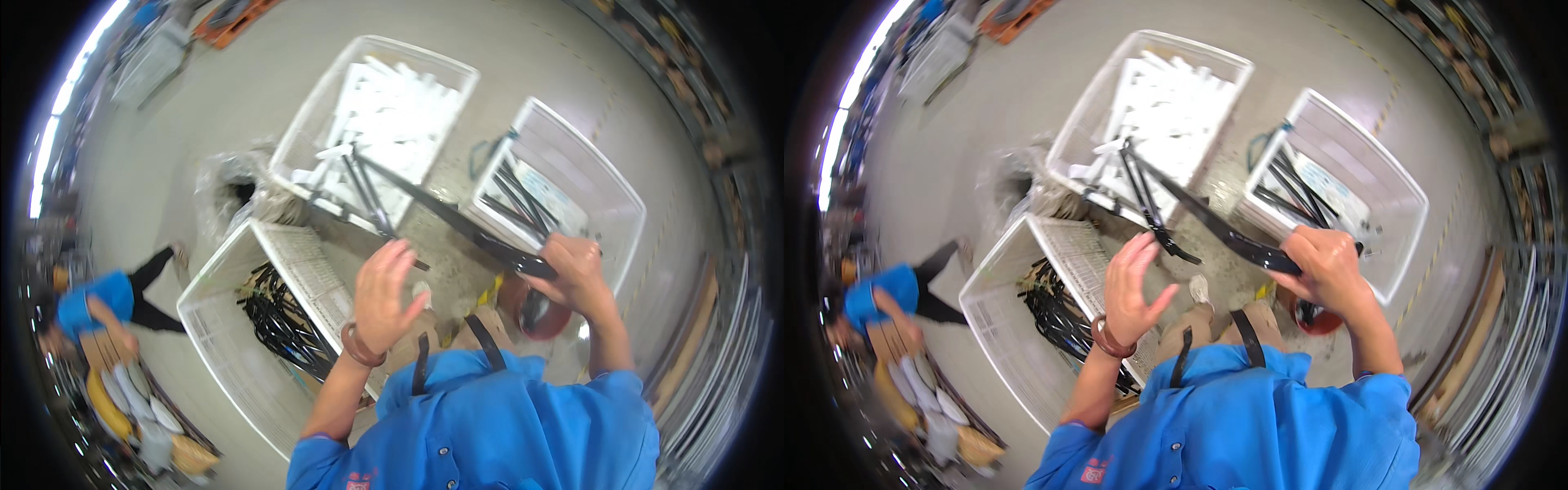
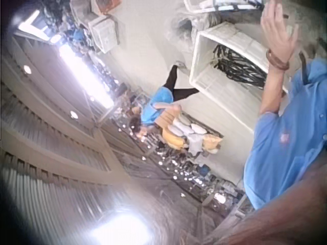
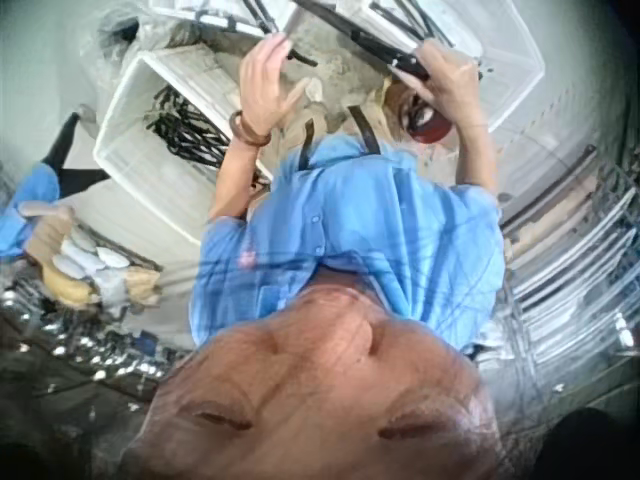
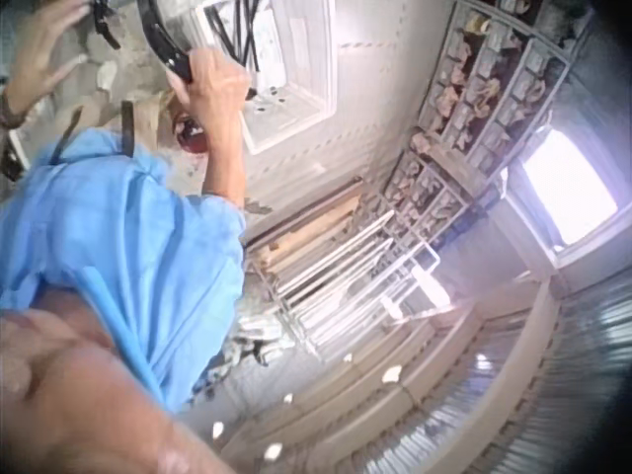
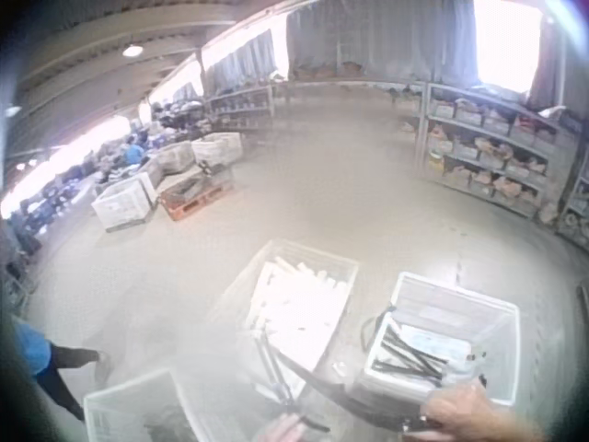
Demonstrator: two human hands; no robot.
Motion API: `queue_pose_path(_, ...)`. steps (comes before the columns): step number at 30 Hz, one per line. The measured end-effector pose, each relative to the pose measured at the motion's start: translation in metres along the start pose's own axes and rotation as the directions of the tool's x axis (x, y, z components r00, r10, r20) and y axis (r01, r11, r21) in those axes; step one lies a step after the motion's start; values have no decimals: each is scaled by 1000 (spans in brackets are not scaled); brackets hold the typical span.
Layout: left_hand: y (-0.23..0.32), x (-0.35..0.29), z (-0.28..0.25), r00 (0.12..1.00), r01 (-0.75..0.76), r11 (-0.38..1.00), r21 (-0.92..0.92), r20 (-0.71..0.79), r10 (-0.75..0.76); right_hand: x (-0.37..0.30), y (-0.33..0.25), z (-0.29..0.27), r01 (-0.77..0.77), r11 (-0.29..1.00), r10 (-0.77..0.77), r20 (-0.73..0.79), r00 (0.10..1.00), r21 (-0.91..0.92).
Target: The person repeatedly picks black curved plastic pieces and white cylindrical foam pieces from bins, fits the foam onto the plastic, and places the assembled units into a clear bin. The person also gathers a bundle of black pieces and transfers them into another bin.
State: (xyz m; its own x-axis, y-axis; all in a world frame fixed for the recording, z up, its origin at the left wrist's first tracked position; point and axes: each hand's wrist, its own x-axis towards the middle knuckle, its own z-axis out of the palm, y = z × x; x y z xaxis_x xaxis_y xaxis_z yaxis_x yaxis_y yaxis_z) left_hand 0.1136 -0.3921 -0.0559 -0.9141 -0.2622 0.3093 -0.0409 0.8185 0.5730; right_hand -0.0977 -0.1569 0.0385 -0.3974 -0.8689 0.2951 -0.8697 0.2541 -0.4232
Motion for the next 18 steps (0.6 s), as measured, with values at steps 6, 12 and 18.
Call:
queue_pose_path(6,176,93,76,806,-454,730,-510,114,581,-138,-15,-72,-259,959,236,-189,953,-111)
queue_pose_path(12,240,24,208,570,-73,739,-669,580,581,-287,15,-31,-494,863,499,-29,866,111)
queue_pose_path(18,147,-34,319,707,204,894,-400,692,148,-480,147,98,-388,-131,829,315,462,912)
